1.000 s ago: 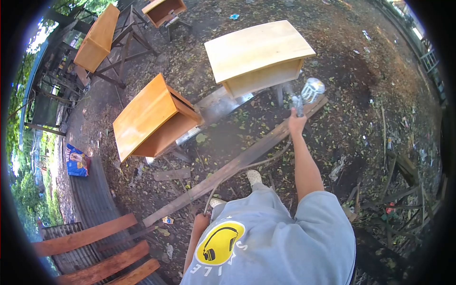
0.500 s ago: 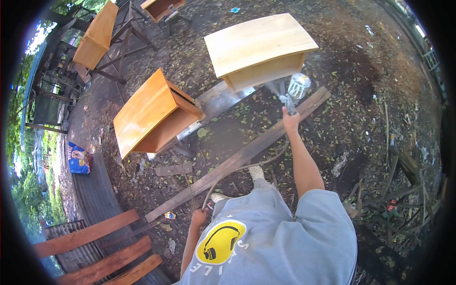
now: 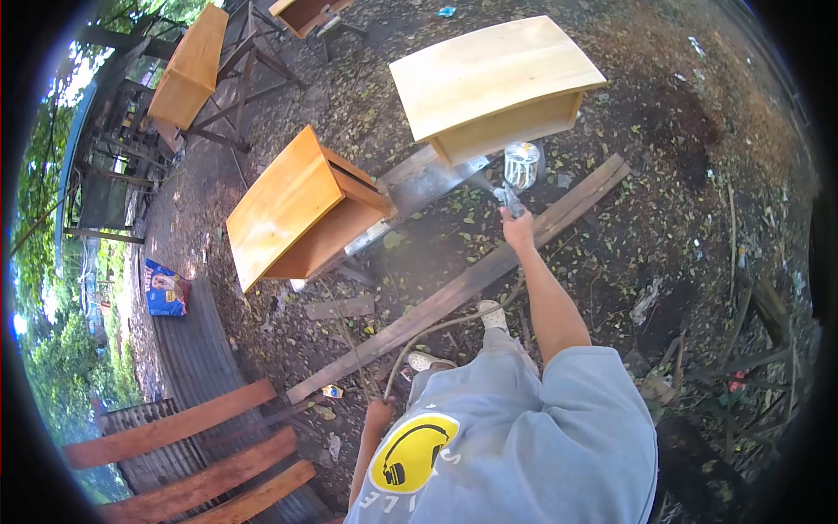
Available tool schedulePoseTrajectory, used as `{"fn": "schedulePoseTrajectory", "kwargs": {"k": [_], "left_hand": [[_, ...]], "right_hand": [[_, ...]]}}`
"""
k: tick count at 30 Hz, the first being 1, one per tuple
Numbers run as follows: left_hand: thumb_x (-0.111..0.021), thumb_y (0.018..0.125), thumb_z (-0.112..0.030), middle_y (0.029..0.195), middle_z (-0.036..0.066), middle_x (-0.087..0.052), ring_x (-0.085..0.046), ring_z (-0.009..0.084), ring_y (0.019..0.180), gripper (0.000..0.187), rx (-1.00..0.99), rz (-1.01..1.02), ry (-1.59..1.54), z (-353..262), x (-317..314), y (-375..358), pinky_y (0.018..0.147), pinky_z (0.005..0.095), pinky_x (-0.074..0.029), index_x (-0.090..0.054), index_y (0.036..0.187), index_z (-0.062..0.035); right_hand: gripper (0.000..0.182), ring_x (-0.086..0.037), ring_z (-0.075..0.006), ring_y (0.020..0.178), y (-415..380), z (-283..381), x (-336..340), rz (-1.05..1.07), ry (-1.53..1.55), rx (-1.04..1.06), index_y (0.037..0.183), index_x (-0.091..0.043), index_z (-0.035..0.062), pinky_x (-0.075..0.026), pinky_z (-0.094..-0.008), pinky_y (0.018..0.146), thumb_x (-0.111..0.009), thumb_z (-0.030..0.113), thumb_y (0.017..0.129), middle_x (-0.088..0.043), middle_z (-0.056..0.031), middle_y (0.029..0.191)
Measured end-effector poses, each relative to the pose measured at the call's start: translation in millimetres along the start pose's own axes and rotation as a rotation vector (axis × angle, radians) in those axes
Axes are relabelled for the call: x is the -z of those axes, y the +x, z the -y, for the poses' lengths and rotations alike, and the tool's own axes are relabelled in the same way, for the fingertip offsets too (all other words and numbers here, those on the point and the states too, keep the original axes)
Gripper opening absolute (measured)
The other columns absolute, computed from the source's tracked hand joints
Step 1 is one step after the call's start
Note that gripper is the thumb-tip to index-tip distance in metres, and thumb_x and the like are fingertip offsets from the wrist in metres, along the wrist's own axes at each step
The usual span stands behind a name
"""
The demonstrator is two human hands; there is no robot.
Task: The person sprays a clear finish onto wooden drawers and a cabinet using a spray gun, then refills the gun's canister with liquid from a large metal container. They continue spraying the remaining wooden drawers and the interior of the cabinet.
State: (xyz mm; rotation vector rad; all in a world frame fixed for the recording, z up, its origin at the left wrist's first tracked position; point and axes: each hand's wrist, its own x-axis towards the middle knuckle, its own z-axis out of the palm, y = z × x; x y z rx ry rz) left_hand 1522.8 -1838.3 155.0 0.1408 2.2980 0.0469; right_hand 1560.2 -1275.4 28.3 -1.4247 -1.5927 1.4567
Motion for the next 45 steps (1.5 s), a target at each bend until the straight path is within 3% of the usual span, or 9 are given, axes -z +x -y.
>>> {"fn": "schedulePoseTrajectory", "kwargs": {"k": [7, 10, 11, 26, 29, 32, 34, 38, 45], "left_hand": [[-0.054, 0.092, -0.047, 0.086, 0.033, -0.063, -0.062, 0.0476, 0.091, 0.056, -0.042, 0.028, 0.045, -20, 4, 7, 0.078, 0.0521, -0.048, -0.067, 0.088, 0.0064], [-0.053, 0.093, -0.046, 0.087, 0.031, -0.065, -0.063, 0.0459, 0.091, 0.053, -0.066, 0.046, 0.028, -35, 9, 11, 0.079, 0.0507, -0.048, -0.067, 0.089, 0.0055], [-0.053, 0.093, -0.045, 0.087, 0.030, -0.065, -0.064, 0.0452, 0.090, 0.053, -0.061, 0.058, 0.034, -42, 12, 10, 0.079, 0.0502, -0.048, -0.067, 0.089, 0.0050], [-0.055, 0.093, -0.042, 0.083, 0.025, -0.067, -0.066, 0.0410, 0.088, 0.046, -0.091, 0.074, 0.048, -73, 19, 24, 0.080, 0.0479, -0.049, -0.070, 0.082, 0.0002], [-0.055, 0.093, -0.042, 0.083, 0.026, -0.067, -0.066, 0.0414, 0.088, 0.046, -0.121, 0.072, 0.029, -63, 13, 36, 0.079, 0.0486, -0.049, -0.069, 0.083, 0.0012], [-0.056, 0.093, -0.042, 0.084, 0.027, -0.066, -0.065, 0.0424, 0.087, 0.047, -0.131, 0.098, 0.020, -74, 24, 34, 0.078, 0.0492, -0.049, -0.068, 0.083, 0.0024], [-0.056, 0.092, -0.042, 0.082, 0.027, -0.066, -0.065, 0.0430, 0.086, 0.047, -0.140, 0.102, 0.022, -83, 29, 34, 0.077, 0.0493, -0.049, -0.068, 0.083, 0.0028], [-0.056, 0.092, -0.042, 0.078, 0.026, -0.066, -0.065, 0.0429, 0.080, 0.047, -0.193, 0.065, 0.034, -94, 26, 37, 0.074, 0.0492, -0.049, -0.068, 0.080, 0.0023], [-0.058, 0.091, -0.040, 0.080, 0.027, -0.066, -0.066, 0.0411, 0.085, 0.044, -0.211, 0.087, 0.040, -99, 37, 41, 0.075, 0.0483, -0.050, -0.069, 0.089, 0.0023]], "right_hand": [[0.037, -0.063, -0.0435, 0.089, 12, 24, 41, -0.248, -0.085, -0.006, 0.099, -0.062, -0.0052, -0.048, -0.0446, 0.078, -0.068, 0.029, 0.086, -0.067, -0.0265, 0.088], [0.036, -0.065, -0.0383, 0.085, 30, 21, 57, -0.319, -0.098, 0.004, 0.098, -0.064, -0.0051, -0.048, -0.0414, 0.076, -0.070, 0.028, 0.084, -0.068, -0.0225, 0.084], [0.037, -0.064, -0.0428, 0.088, 33, 20, 65, -0.337, -0.111, 0.009, 0.097, -0.062, -0.0057, -0.047, -0.0450, 0.078, -0.068, 0.029, 0.086, -0.067, -0.0257, 0.087], [0.039, -0.064, -0.0421, 0.092, 57, 37, 144, -0.588, -0.044, -0.035, 0.100, -0.064, -0.0095, -0.048, -0.0437, 0.080, -0.067, 0.027, 0.087, -0.068, -0.0266, 0.092], [0.041, -0.065, -0.0394, 0.094, 66, 17, 156, -0.626, -0.013, -0.040, 0.103, -0.063, -0.0101, -0.047, -0.0434, 0.081, -0.067, 0.028, 0.088, -0.068, -0.0251, 0.096], [0.042, -0.065, -0.0369, 0.096, 61, 23, 164, -0.772, 0.240, 0.152, 0.105, -0.063, -0.0089, -0.047, -0.0425, 0.083, -0.067, 0.029, 0.089, -0.068, -0.0227, 0.100], [0.032, -0.063, -0.0254, 0.081, 70, 12, 172, -0.883, 0.353, 0.081, 0.102, -0.063, -0.0045, -0.045, -0.0362, 0.071, -0.067, 0.025, 0.090, -0.067, -0.0147, 0.092], [0.015, -0.046, -0.0090, 0.045, 77, 9, 186, -0.829, 0.532, 0.285, 0.087, -0.061, 0.0057, -0.033, -0.0261, 0.038, -0.069, 0.018, 0.089, -0.057, -0.0012, 0.066], [0.018, -0.052, -0.0075, 0.063, 18, 49, 177, -0.599, 0.313, 0.274, 0.097, -0.064, -0.0001, -0.041, -0.0253, 0.055, -0.069, 0.016, 0.089, -0.060, 0.0004, 0.076]]}}
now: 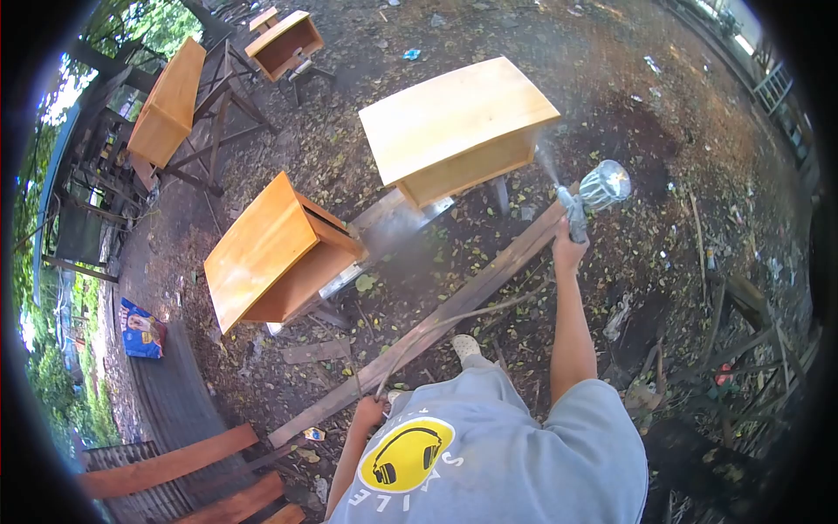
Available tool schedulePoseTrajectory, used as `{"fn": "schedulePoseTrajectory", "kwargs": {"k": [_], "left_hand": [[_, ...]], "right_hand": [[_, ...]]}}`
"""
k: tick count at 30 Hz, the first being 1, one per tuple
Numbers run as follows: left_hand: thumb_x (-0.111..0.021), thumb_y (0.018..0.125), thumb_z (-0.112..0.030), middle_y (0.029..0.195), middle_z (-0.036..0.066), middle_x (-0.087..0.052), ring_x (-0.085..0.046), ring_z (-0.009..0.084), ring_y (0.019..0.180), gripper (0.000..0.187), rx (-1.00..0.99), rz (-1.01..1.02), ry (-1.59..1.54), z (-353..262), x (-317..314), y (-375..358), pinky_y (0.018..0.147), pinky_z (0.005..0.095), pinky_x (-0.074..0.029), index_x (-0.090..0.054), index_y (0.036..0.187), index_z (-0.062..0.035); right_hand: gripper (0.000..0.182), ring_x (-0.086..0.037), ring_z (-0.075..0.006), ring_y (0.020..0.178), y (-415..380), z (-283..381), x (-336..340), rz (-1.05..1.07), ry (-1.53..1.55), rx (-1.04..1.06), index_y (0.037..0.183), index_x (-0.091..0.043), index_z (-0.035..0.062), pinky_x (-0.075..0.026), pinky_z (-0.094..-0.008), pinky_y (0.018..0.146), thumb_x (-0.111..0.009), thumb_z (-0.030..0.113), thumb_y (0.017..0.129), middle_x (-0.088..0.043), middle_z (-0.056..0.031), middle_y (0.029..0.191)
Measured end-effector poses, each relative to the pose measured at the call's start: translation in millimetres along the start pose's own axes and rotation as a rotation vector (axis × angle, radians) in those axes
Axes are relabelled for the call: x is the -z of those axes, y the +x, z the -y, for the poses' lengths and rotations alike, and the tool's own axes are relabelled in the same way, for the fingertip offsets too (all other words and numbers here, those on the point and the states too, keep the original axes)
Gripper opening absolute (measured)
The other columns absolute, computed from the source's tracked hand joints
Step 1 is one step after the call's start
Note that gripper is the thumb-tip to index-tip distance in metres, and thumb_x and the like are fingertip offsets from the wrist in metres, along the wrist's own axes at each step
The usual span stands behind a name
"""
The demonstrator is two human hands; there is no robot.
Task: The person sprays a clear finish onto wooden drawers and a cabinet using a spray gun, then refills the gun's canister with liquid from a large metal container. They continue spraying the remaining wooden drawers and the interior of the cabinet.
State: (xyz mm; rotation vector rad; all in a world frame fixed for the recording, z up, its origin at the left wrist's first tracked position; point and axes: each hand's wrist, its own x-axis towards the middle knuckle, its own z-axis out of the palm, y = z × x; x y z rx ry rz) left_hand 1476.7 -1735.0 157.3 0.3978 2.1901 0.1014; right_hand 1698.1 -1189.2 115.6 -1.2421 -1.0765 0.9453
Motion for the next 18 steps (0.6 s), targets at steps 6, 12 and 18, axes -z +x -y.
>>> {"fn": "schedulePoseTrajectory", "kwargs": {"k": [6, 12, 18], "left_hand": [[-0.059, 0.089, -0.042, 0.089, 0.030, -0.066, -0.065, 0.0431, 0.090, 0.048, -0.012, -0.069, -0.025, 50, -16, 6, 0.078, 0.0492, -0.050, -0.069, 0.094, 0.0049], [-0.057, 0.090, -0.047, 0.090, 0.030, -0.066, -0.065, 0.0428, 0.093, 0.050, 0.085, -0.069, 0.004, 74, -28, -8, 0.081, 0.0499, -0.050, -0.071, 0.094, 0.0009], [-0.054, 0.091, -0.042, 0.098, 0.023, -0.068, -0.064, 0.0415, 0.095, 0.044, 0.080, -0.081, -0.036, 115, -64, 2, 0.084, 0.0481, -0.051, -0.069, 0.099, -0.0018]], "right_hand": [[0.030, -0.061, -0.0130, 0.082, -47, 44, -11, 0.172, 0.002, -0.054, 0.107, -0.064, -0.0070, -0.047, -0.0292, 0.075, -0.068, 0.018, 0.090, -0.068, -0.0077, 0.092], [0.031, -0.060, -0.0136, 0.080, -82, 57, -27, 0.368, -0.066, -0.117, 0.101, -0.065, -0.0067, -0.047, -0.0304, 0.074, -0.070, 0.021, 0.088, -0.068, -0.0072, 0.087], [0.034, -0.059, -0.0145, 0.077, -125, 74, -51, 0.552, -0.078, -0.092, 0.099, -0.065, -0.0054, -0.048, -0.0315, 0.073, -0.073, 0.025, 0.087, -0.066, -0.0059, 0.085]]}}
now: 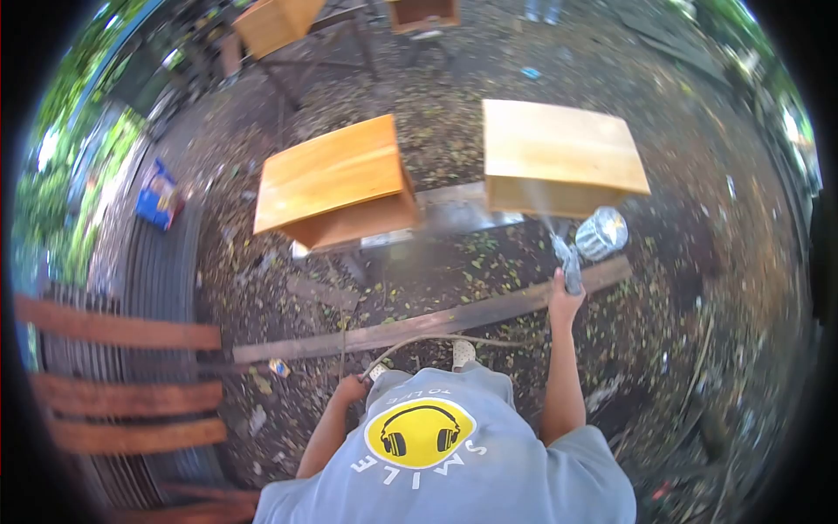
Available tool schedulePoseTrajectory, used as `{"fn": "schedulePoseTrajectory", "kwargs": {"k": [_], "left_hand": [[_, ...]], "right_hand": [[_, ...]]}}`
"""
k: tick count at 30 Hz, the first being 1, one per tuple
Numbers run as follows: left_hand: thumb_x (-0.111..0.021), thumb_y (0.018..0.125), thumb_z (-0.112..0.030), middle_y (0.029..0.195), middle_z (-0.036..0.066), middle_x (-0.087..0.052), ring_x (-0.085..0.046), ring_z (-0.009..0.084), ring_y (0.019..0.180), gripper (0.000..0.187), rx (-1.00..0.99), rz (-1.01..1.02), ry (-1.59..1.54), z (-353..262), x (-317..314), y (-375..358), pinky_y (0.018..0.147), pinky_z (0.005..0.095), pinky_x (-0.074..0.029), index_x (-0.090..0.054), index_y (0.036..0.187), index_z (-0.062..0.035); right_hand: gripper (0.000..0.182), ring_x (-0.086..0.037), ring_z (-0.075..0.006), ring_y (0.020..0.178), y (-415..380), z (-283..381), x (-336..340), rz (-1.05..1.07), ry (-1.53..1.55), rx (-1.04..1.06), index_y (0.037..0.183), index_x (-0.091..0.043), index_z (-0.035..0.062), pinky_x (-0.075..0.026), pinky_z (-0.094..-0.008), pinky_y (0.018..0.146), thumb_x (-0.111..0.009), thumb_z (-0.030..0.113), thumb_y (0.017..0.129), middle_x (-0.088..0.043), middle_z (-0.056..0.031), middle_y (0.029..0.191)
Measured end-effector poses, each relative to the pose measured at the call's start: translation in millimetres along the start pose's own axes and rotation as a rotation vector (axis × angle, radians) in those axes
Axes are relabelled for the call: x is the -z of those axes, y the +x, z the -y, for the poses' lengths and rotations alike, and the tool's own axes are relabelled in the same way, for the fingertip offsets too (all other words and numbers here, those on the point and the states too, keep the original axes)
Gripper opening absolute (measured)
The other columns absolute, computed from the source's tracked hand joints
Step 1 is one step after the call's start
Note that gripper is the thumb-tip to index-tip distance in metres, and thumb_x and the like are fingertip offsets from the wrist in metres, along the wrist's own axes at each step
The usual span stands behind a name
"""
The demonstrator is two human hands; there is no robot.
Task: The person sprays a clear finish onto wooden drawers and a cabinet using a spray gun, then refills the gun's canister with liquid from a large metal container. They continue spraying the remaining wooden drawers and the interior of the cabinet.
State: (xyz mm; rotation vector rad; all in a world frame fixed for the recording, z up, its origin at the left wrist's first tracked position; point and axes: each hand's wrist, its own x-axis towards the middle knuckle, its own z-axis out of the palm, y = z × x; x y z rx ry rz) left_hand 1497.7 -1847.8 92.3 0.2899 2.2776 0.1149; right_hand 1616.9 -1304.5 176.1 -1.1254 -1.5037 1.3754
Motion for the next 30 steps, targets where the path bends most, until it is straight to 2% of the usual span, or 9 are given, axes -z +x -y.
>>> {"fn": "schedulePoseTrajectory", "kwargs": {"k": [4, 7, 10, 11, 13, 15, 22, 25, 30], "left_hand": [[-0.057, 0.089, -0.039, 0.096, 0.021, -0.068, -0.065, 0.0402, 0.093, 0.039, 0.023, -0.065, -0.057, -1, 4, -17, 0.083, 0.0483, -0.051, -0.069, 0.096, -0.0026], [-0.057, 0.089, -0.039, 0.095, 0.022, -0.068, -0.065, 0.0396, 0.093, 0.039, 0.079, -0.106, -0.113, 18, -14, -19, 0.083, 0.0484, -0.051, -0.070, 0.094, -0.0029], [-0.058, 0.089, -0.040, 0.096, 0.023, -0.068, -0.065, 0.0395, 0.093, 0.040, 0.157, -0.128, -0.194, 36, -26, -32, 0.084, 0.0484, -0.051, -0.071, 0.095, -0.0028], [-0.058, 0.089, -0.040, 0.096, 0.023, -0.068, -0.065, 0.0395, 0.094, 0.040, 0.184, -0.138, -0.219, 45, -29, -34, 0.084, 0.0484, -0.051, -0.071, 0.095, -0.0027], [-0.058, 0.088, -0.041, 0.097, 0.024, -0.067, -0.065, 0.0392, 0.095, 0.042, 0.230, -0.159, -0.273, 66, -37, -39, 0.086, 0.0478, -0.051, -0.071, 0.094, -0.0017], [-0.059, 0.087, -0.042, 0.098, 0.024, -0.067, -0.064, 0.0395, 0.097, 0.043, 0.282, -0.175, -0.318, 93, -51, -41, 0.087, 0.0475, -0.051, -0.071, 0.094, -0.0012], [-0.060, 0.087, -0.038, 0.093, 0.025, -0.068, -0.065, 0.0401, 0.094, 0.040, 0.481, -0.289, -0.664, 207, -94, -51, 0.083, 0.0458, -0.052, -0.071, 0.090, -0.0004], [-0.061, 0.088, -0.038, 0.085, 0.023, -0.069, -0.068, 0.0364, 0.087, 0.041, 0.507, -0.348, -0.805, 245, -81, -72, 0.076, 0.0441, -0.052, -0.071, 0.085, 0.0014], [-0.060, 0.091, -0.034, 0.067, 0.015, -0.066, -0.067, 0.0266, 0.064, 0.040, 0.584, -0.401, -1.000, 309, -77, -98, 0.062, 0.0391, -0.050, -0.068, 0.074, 0.0015]], "right_hand": [[0.030, -0.057, -0.0131, 0.077, -20, -10, -33, 0.035, -0.041, -0.040, 0.098, -0.065, -0.0043, -0.046, -0.0300, 0.076, -0.071, 0.023, 0.088, -0.065, -0.0045, 0.084], [0.023, -0.057, -0.0116, 0.078, -38, -6, -54, 0.199, 0.002, -0.059, 0.097, -0.066, -0.0020, -0.045, -0.0280, 0.077, -0.067, 0.020, 0.091, -0.065, -0.0038, 0.086], [0.019, -0.057, -0.0102, 0.079, -70, 19, -74, 0.514, -0.006, 0.012, 0.098, -0.067, -0.0006, -0.045, -0.0260, 0.076, -0.063, 0.017, 0.093, -0.066, -0.0023, 0.087], [0.017, -0.041, -0.0008, 0.047, -87, 27, -88, 0.510, 0.044, 0.093, 0.096, -0.068, 0.0019, -0.032, -0.0208, 0.043, -0.061, 0.018, 0.095, -0.051, 0.0054, 0.061], [0.016, -0.050, -0.0038, 0.068, -120, 41, -106, 0.581, 0.062, 0.059, 0.101, -0.068, 0.0009, -0.039, -0.0214, 0.061, -0.061, 0.014, 0.094, -0.060, 0.0041, 0.077], [0.018, -0.044, -0.0017, 0.045, -162, 78, -130, 0.648, 0.099, 0.048, 0.097, -0.067, 0.0017, -0.033, -0.0204, 0.042, -0.059, 0.017, 0.096, -0.055, 0.0034, 0.062], [0.025, -0.044, -0.0041, 0.044, -289, 121, -216, 0.834, 0.139, -0.181, 0.090, -0.064, 0.0026, -0.034, -0.0224, 0.039, -0.059, 0.026, 0.096, -0.056, 0.0019, 0.064], [0.022, -0.041, -0.0012, 0.048, -348, 140, -248, 0.857, 0.164, -0.312, 0.088, -0.067, 0.0046, -0.028, -0.0196, 0.043, -0.064, 0.026, 0.093, -0.054, 0.0050, 0.065], [0.021, -0.053, -0.0062, 0.072, -420, 153, -300, 0.942, 0.060, -0.206, 0.091, -0.066, 0.0007, -0.042, -0.0245, 0.065, -0.066, 0.022, 0.092, -0.063, 0.0002, 0.077]]}}
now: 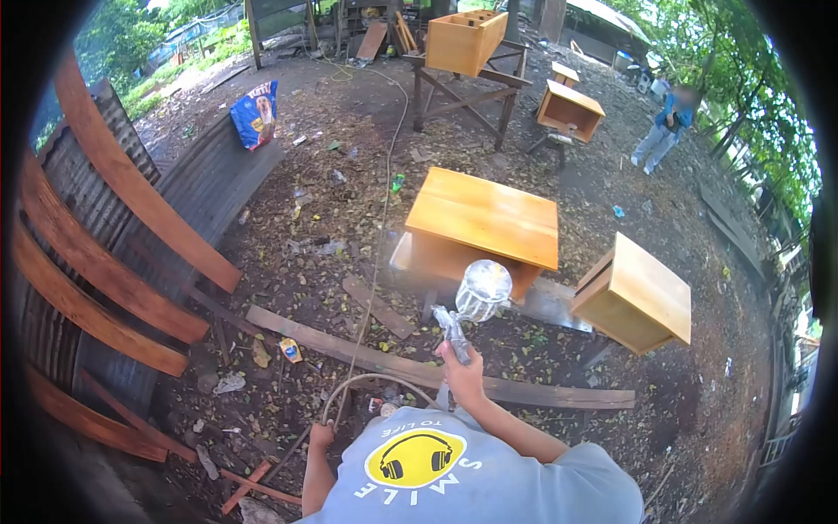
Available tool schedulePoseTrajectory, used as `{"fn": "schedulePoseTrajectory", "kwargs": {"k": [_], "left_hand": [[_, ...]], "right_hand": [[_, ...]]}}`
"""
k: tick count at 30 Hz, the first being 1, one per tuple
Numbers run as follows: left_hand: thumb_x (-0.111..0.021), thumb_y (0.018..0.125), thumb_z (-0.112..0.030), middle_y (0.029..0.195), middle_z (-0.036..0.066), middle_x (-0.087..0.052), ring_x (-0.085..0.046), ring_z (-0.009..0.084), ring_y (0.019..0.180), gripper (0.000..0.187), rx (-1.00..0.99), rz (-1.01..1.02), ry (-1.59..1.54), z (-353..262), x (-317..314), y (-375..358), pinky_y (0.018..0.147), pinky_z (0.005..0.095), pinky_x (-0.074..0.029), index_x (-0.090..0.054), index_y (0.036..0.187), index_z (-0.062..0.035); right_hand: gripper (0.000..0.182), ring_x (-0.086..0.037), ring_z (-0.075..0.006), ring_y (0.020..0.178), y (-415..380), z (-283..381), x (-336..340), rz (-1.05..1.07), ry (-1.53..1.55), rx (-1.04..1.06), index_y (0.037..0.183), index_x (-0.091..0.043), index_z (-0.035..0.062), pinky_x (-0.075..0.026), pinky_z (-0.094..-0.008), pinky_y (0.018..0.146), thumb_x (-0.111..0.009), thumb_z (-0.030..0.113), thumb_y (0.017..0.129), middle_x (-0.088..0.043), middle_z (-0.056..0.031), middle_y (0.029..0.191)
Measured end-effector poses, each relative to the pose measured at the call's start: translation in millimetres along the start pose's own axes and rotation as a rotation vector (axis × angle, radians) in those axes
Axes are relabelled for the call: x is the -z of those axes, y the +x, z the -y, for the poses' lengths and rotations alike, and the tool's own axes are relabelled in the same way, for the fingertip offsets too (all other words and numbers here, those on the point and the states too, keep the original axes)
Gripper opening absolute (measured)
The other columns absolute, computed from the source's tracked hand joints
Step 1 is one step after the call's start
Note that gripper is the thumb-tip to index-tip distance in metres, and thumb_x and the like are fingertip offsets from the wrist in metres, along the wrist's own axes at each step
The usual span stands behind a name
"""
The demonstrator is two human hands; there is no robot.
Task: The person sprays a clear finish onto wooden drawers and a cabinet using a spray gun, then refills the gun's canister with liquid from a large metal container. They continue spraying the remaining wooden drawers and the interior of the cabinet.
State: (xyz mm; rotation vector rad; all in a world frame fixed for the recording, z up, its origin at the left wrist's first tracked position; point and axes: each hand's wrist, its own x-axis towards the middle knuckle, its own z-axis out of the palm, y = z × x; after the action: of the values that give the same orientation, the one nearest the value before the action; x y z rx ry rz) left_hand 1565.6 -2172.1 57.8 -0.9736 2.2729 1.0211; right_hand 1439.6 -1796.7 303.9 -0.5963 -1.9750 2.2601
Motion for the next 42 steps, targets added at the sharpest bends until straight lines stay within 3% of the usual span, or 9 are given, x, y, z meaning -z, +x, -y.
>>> {"fn": "schedulePoseTrajectory", "kwargs": {"k": [3, 10, 13, 18, 22, 26, 32, 39, 42], "left_hand": [[-0.059, 0.092, -0.029, 0.064, 0.011, -0.064, -0.063, 0.0222, 0.056, 0.037, -0.023, -0.064, -0.125, 0, 33, -4, 0.058, 0.0374, -0.048, -0.066, 0.074, 0.0021], [-0.057, 0.094, -0.023, 0.072, 0.013, -0.065, -0.063, 0.0224, 0.065, 0.030, -0.023, -0.401, -0.544, 118, 9, 65, 0.062, 0.0387, -0.049, -0.064, 0.096, 0.0056], [-0.058, 0.093, -0.023, 0.075, 0.015, -0.065, -0.065, 0.0260, 0.070, 0.029, 0.092, -0.199, -0.084, 118, 19, 55, 0.063, 0.0405, -0.051, -0.065, 0.096, 0.0046], [-0.061, 0.090, -0.024, 0.080, 0.018, -0.066, -0.066, 0.0320, 0.078, 0.028, -0.086, 0.124, 0.568, 82, 62, 77, 0.064, 0.0435, -0.054, -0.065, 0.098, 0.0028], [-0.062, 0.088, -0.024, 0.084, 0.021, -0.067, -0.068, 0.0368, 0.085, 0.028, -0.207, 0.160, 0.829, 30, 123, 145, 0.065, 0.0459, -0.056, -0.065, 0.099, 0.0014], [-0.055, 0.088, -0.030, 0.078, 0.023, -0.067, -0.068, 0.0370, 0.072, 0.034, 0.032, -0.015, 0.337, -44, 193, 251, 0.059, 0.0484, -0.052, -0.065, 0.086, 0.0030], [-0.052, 0.094, -0.030, 0.074, 0.023, -0.067, -0.070, 0.0326, 0.060, 0.040, 0.374, 0.162, 0.208, -313, 330, 290, 0.046, 0.0405, -0.057, -0.063, 0.088, 0.0081], [-0.058, 0.091, -0.032, 0.063, 0.017, -0.064, -0.066, 0.0261, 0.052, 0.040, -0.206, 0.396, 0.158, -343, 325, 471, 0.042, 0.0389, -0.051, -0.064, 0.083, 0.0063], [-0.064, 0.087, -0.030, 0.061, 0.012, -0.062, -0.060, 0.0208, 0.048, 0.036, 0.011, 0.467, 0.287, -429, 317, 517, 0.040, 0.0336, -0.044, -0.064, 0.080, 0.0048]], "right_hand": [[0.020, -0.042, -0.0042, 0.044, 2, 9, -47, 0.114, -0.057, 0.071, 0.086, -0.061, 0.0054, -0.033, -0.0239, 0.041, -0.061, 0.023, 0.095, -0.050, 0.0030, 0.058], [0.016, -0.043, -0.0051, 0.048, 27, 17, -131, 0.268, 0.007, 0.000, 0.092, -0.061, 0.0042, -0.033, -0.0239, 0.044, -0.061, 0.020, 0.095, -0.052, 0.0021, 0.061], [0.022, -0.057, -0.0087, 0.078, 48, 13, -161, 0.292, -0.010, -0.093, 0.102, -0.065, -0.0002, -0.046, -0.0259, 0.073, -0.064, 0.019, 0.091, -0.067, -0.0034, 0.083], [0.023, -0.057, -0.0090, 0.076, 93, 12, -225, 0.334, -0.031, -0.140, 0.103, -0.065, 0.0000, -0.046, -0.0260, 0.071, -0.065, 0.020, 0.091, -0.066, -0.0023, 0.080], [0.024, -0.058, -0.0090, 0.073, 165, -28, -282, 0.336, 0.033, -0.004, 0.101, -0.065, -0.0003, -0.047, -0.0256, 0.067, -0.066, 0.021, 0.090, -0.064, -0.0010, 0.077], [0.027, -0.057, -0.0126, 0.066, 261, -14, -337, 0.326, 0.085, -0.211, 0.101, -0.064, 0.0003, -0.045, -0.0306, 0.061, -0.066, 0.025, 0.090, -0.064, -0.0046, 0.073], [0.022, -0.051, -0.0086, 0.059, 398, 43, -405, 0.160, -0.060, -0.040, 0.100, -0.063, 0.0017, -0.040, -0.0286, 0.054, -0.065, 0.022, 0.090, -0.060, -0.0016, 0.071], [0.028, -0.056, -0.0115, 0.064, 475, 94, -408, -0.036, -0.162, 0.033, 0.103, -0.061, -0.0010, -0.045, -0.0308, 0.058, -0.066, 0.023, 0.089, -0.063, -0.0074, 0.075], [0.030, -0.061, -0.0190, 0.070, 509, 93, -412, -0.233, -0.191, 0.120, 0.104, -0.061, -0.0023, -0.048, -0.0355, 0.066, -0.066, 0.022, 0.088, -0.065, -0.0127, 0.075]]}}
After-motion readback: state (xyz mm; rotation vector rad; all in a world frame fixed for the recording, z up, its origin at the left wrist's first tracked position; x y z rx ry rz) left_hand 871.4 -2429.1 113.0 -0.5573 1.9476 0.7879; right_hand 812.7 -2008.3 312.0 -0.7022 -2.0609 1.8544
